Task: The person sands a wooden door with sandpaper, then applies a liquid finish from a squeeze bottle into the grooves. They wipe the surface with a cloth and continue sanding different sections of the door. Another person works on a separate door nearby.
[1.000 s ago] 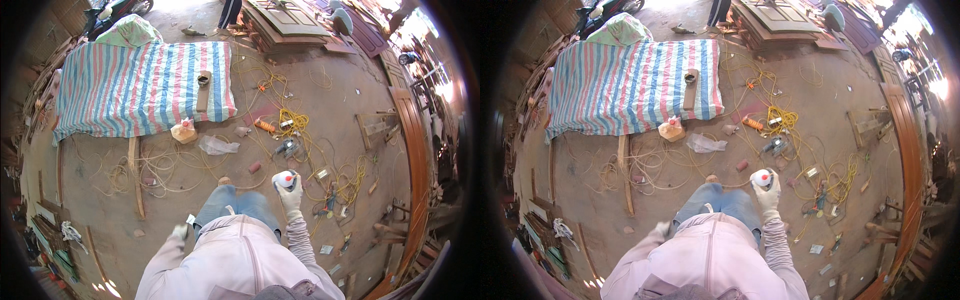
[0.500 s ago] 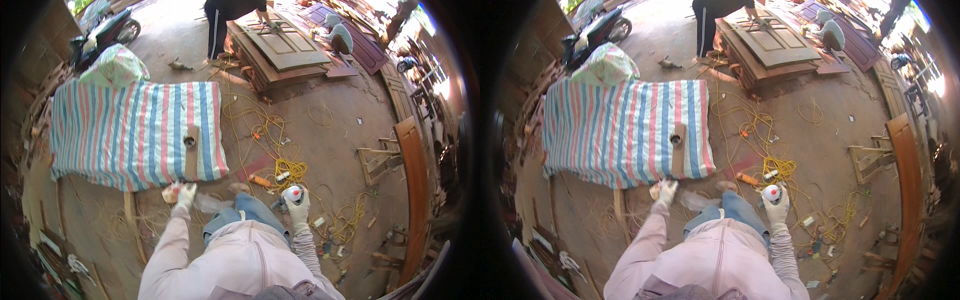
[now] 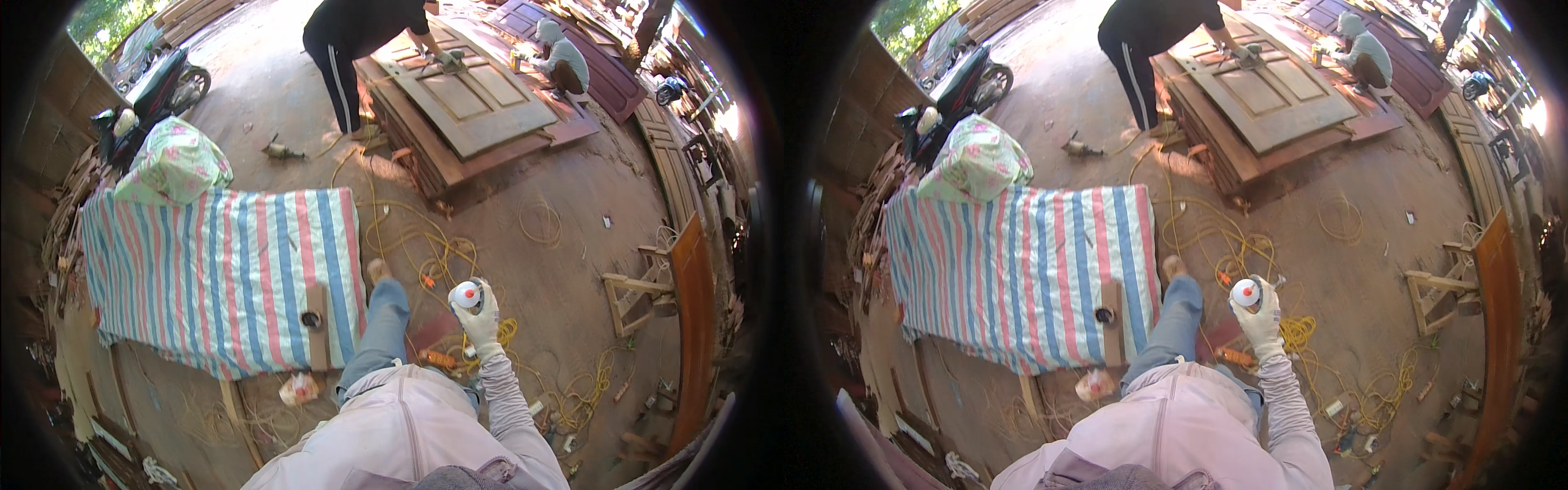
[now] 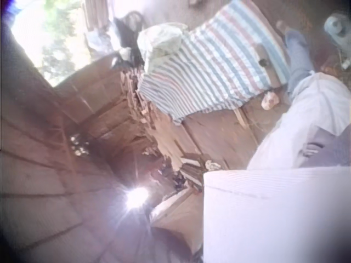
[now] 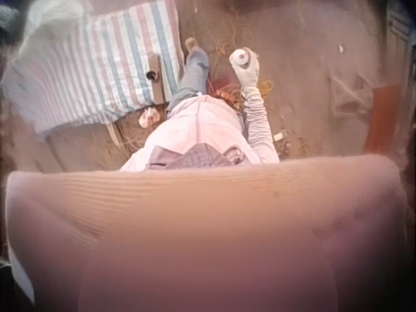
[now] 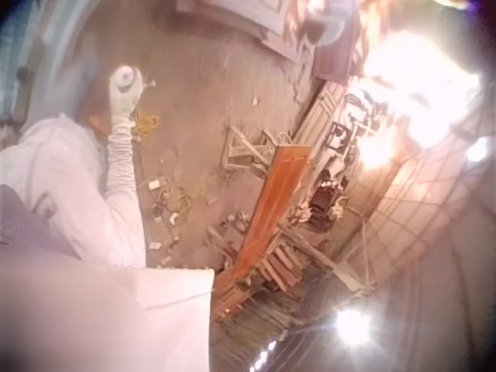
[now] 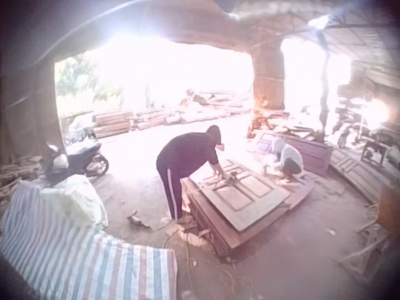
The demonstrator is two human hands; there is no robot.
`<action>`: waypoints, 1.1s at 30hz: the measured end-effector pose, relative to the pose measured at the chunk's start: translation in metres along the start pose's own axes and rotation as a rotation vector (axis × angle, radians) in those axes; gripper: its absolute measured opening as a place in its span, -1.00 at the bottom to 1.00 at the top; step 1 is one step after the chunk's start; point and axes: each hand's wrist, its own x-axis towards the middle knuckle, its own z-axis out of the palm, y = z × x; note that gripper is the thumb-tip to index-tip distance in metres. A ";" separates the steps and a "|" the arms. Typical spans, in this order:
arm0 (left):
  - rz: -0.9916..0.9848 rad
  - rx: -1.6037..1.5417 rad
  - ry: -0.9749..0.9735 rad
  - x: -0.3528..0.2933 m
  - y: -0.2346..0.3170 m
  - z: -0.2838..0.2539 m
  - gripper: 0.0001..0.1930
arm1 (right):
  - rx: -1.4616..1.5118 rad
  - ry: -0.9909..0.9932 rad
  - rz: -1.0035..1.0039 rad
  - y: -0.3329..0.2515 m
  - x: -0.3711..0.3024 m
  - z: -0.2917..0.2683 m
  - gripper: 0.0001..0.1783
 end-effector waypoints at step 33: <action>0.690 -0.535 0.420 0.398 0.881 -0.758 -0.63 | 0.179 -0.246 -0.010 -0.141 0.778 0.426 -0.19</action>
